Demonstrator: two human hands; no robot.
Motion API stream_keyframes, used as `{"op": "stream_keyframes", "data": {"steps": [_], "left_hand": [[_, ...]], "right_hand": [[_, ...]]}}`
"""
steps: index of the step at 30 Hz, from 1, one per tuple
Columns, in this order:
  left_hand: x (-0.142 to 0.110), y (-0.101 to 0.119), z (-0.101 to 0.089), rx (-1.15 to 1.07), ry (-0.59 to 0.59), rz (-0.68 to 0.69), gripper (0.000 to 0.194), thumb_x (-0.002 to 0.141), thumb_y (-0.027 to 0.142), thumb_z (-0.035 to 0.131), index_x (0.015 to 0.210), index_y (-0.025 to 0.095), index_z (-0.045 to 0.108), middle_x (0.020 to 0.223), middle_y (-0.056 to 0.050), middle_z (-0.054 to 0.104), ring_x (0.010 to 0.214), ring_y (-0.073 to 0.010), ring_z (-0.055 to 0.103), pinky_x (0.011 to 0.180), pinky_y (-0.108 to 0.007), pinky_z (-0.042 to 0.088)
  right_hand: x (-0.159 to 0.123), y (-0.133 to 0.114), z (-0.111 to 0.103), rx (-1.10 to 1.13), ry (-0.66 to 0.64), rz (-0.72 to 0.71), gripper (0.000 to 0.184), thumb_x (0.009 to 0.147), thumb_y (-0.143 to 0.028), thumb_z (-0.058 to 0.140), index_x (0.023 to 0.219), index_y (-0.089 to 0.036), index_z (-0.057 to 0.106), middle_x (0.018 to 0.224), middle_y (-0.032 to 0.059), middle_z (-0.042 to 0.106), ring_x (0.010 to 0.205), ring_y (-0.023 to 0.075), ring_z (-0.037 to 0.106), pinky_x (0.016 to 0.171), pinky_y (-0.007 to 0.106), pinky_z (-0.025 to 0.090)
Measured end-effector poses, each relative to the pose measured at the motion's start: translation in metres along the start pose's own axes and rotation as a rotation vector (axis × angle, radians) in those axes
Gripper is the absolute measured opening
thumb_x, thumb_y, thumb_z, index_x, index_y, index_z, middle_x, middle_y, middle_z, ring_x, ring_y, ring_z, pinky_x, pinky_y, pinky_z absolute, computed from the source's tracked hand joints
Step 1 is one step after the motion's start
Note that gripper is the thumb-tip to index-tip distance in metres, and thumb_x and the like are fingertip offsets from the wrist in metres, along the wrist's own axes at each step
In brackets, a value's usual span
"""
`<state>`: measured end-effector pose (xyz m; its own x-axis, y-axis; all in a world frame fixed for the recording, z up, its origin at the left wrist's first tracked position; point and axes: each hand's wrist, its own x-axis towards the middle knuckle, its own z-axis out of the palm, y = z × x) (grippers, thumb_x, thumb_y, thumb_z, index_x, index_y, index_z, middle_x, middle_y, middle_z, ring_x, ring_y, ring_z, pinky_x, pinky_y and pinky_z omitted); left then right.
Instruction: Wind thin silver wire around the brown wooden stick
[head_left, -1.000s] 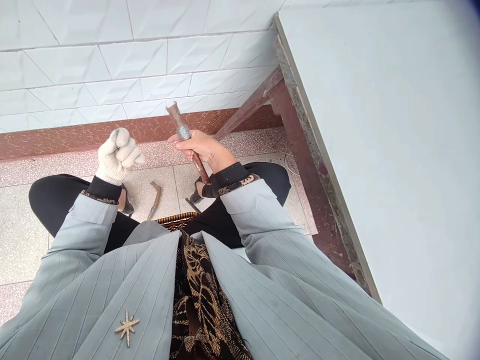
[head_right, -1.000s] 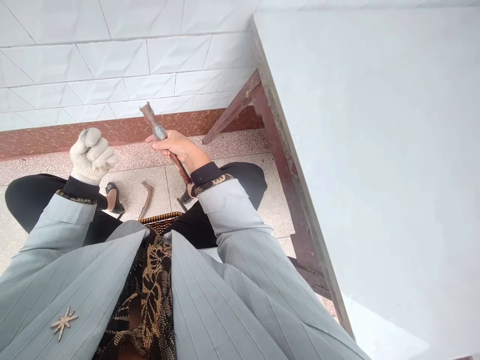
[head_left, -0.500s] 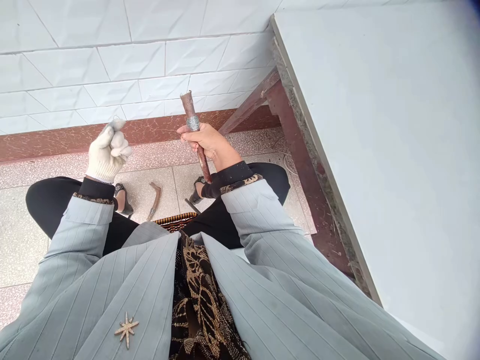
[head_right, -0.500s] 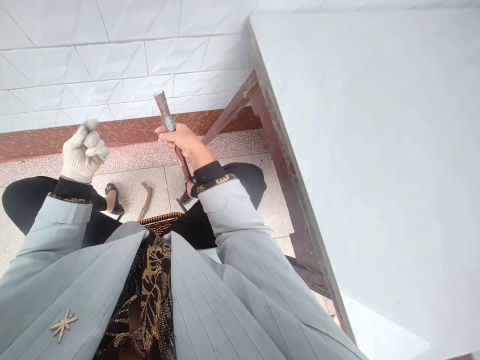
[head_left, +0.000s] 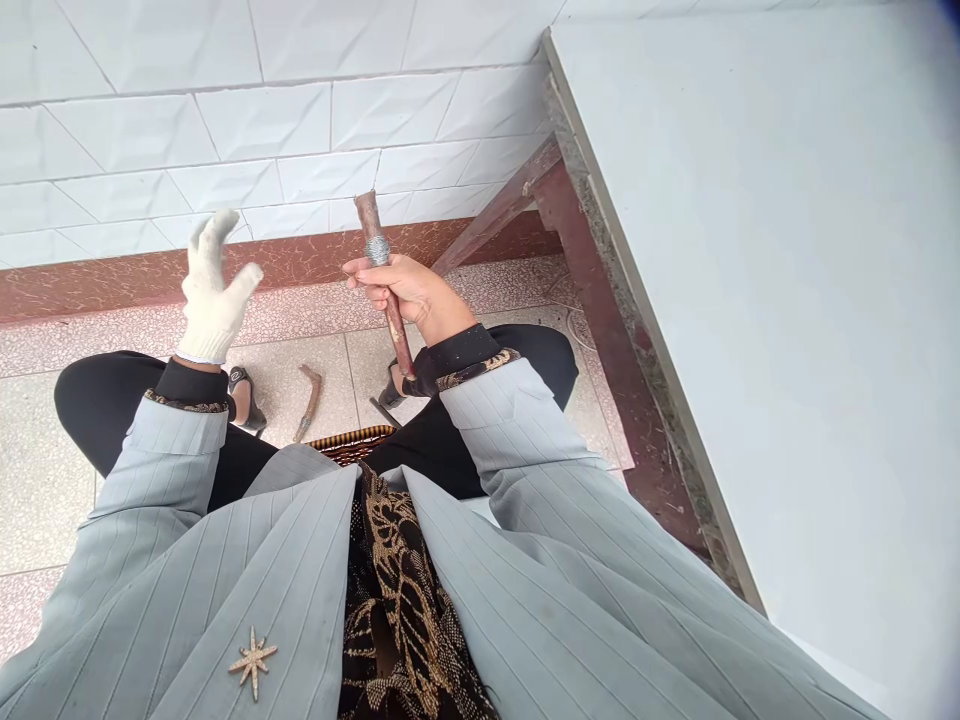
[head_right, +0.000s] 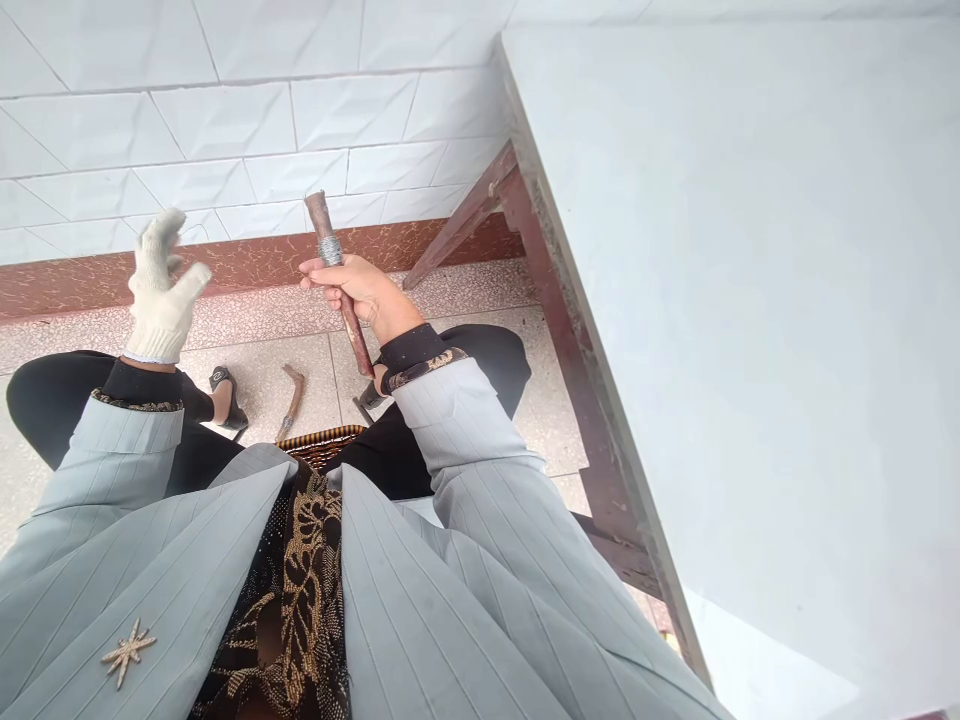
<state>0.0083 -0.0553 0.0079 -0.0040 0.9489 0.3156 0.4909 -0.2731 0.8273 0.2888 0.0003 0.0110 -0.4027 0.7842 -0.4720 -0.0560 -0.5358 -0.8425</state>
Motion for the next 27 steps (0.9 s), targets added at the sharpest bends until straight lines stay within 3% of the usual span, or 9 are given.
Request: {"op": "stream_keyframes", "data": {"steps": [1, 4, 8, 12, 15, 17, 19, 23, 27], "left_hand": [[-0.001, 0.005, -0.002, 0.145, 0.094, 0.051, 0.056, 0.093, 0.038, 0.07, 0.147, 0.034, 0.054, 0.157, -0.001, 0.055, 0.154, -0.0303, 0.042, 0.121, -0.051, 0.037], [0.0, 0.015, 0.0, 0.395, -0.019, 0.177, 0.044, 0.098, 0.038, 0.065, 0.14, 0.027, 0.062, 0.162, -0.001, 0.052, 0.162, -0.035, 0.026, 0.13, -0.058, 0.019], [0.002, 0.018, 0.02, 0.465, -0.391, 0.232, 0.042, 0.095, 0.03, 0.055, 0.134, 0.022, 0.069, 0.152, -0.006, 0.065, 0.147, -0.0317, 0.05, 0.126, -0.055, 0.033], [-0.002, 0.022, 0.039, 0.337, -0.632, 0.054, 0.048, 0.091, 0.039, 0.058, 0.134, 0.021, 0.07, 0.131, -0.009, 0.076, 0.12, -0.0298, 0.069, 0.107, -0.049, 0.051], [-0.005, 0.021, 0.044, 0.291, -0.642, -0.067, 0.036, 0.093, 0.041, 0.058, 0.114, 0.018, 0.077, 0.103, -0.007, 0.079, 0.097, -0.0257, 0.071, 0.094, -0.045, 0.056], [-0.005, 0.017, 0.045, 0.306, -0.631, -0.055, 0.03, 0.092, 0.039, 0.06, 0.104, 0.018, 0.079, 0.1, -0.008, 0.078, 0.098, -0.026, 0.071, 0.098, -0.047, 0.056], [-0.005, 0.011, 0.046, 0.316, -0.634, 0.021, 0.03, 0.09, 0.038, 0.064, 0.107, 0.019, 0.079, 0.119, -0.01, 0.077, 0.115, -0.0292, 0.069, 0.109, -0.05, 0.053], [-0.006, 0.001, 0.051, 0.291, -0.688, 0.089, 0.055, 0.088, 0.039, 0.064, 0.141, 0.021, 0.068, 0.157, -0.011, 0.061, 0.143, -0.0316, 0.057, 0.123, -0.051, 0.045], [-0.01, -0.002, 0.057, 0.246, -0.753, 0.065, 0.038, 0.092, 0.038, 0.057, 0.118, 0.019, 0.076, 0.124, -0.009, 0.077, 0.118, -0.0271, 0.07, 0.11, -0.044, 0.053]], "right_hand": [[0.0, 0.0, 0.002, -0.019, 0.008, -0.002, 0.016, 0.091, -0.001, 0.065, 0.103, -0.012, 0.067, 0.077, 0.0009, 0.07, 0.047, 0.0029, 0.034, 0.04, 0.013, 0.032], [-0.001, 0.002, 0.007, -0.096, 0.006, 0.013, 0.018, 0.088, 0.002, 0.065, 0.099, -0.012, 0.067, 0.075, 0.0032, 0.072, 0.046, 0.0036, 0.035, 0.039, 0.014, 0.032], [-0.003, 0.004, 0.016, -0.186, -0.048, 0.043, 0.019, 0.085, 0.003, 0.066, 0.095, -0.013, 0.067, 0.076, 0.0054, 0.074, 0.045, 0.0039, 0.034, 0.038, 0.016, 0.032], [-0.002, 0.007, 0.02, -0.211, -0.091, 0.071, 0.021, 0.082, 0.003, 0.07, 0.09, -0.015, 0.064, 0.076, 0.0058, 0.073, 0.045, 0.0034, 0.033, 0.037, 0.016, 0.029], [-0.001, 0.008, 0.021, -0.209, -0.098, 0.072, 0.021, 0.082, 0.001, 0.071, 0.09, -0.016, 0.063, 0.077, 0.006, 0.073, 0.046, 0.0031, 0.033, 0.038, 0.015, 0.029], [0.0, 0.009, 0.02, -0.205, -0.089, 0.071, 0.02, 0.083, 0.002, 0.07, 0.089, -0.016, 0.062, 0.076, 0.0059, 0.073, 0.046, 0.0033, 0.033, 0.038, 0.015, 0.029], [0.0, 0.009, 0.02, -0.199, -0.088, 0.067, 0.02, 0.083, 0.002, 0.069, 0.09, -0.016, 0.063, 0.074, 0.0054, 0.073, 0.046, 0.0036, 0.033, 0.038, 0.015, 0.03], [0.0, 0.008, 0.019, -0.185, -0.099, 0.054, 0.019, 0.085, 0.001, 0.069, 0.093, -0.016, 0.064, 0.076, 0.005, 0.073, 0.046, 0.0043, 0.033, 0.037, 0.015, 0.03], [0.0, 0.007, 0.019, -0.185, -0.103, 0.039, 0.019, 0.085, 0.0, 0.069, 0.092, -0.017, 0.062, 0.076, 0.0053, 0.073, 0.046, 0.0043, 0.032, 0.037, 0.015, 0.029]]}}
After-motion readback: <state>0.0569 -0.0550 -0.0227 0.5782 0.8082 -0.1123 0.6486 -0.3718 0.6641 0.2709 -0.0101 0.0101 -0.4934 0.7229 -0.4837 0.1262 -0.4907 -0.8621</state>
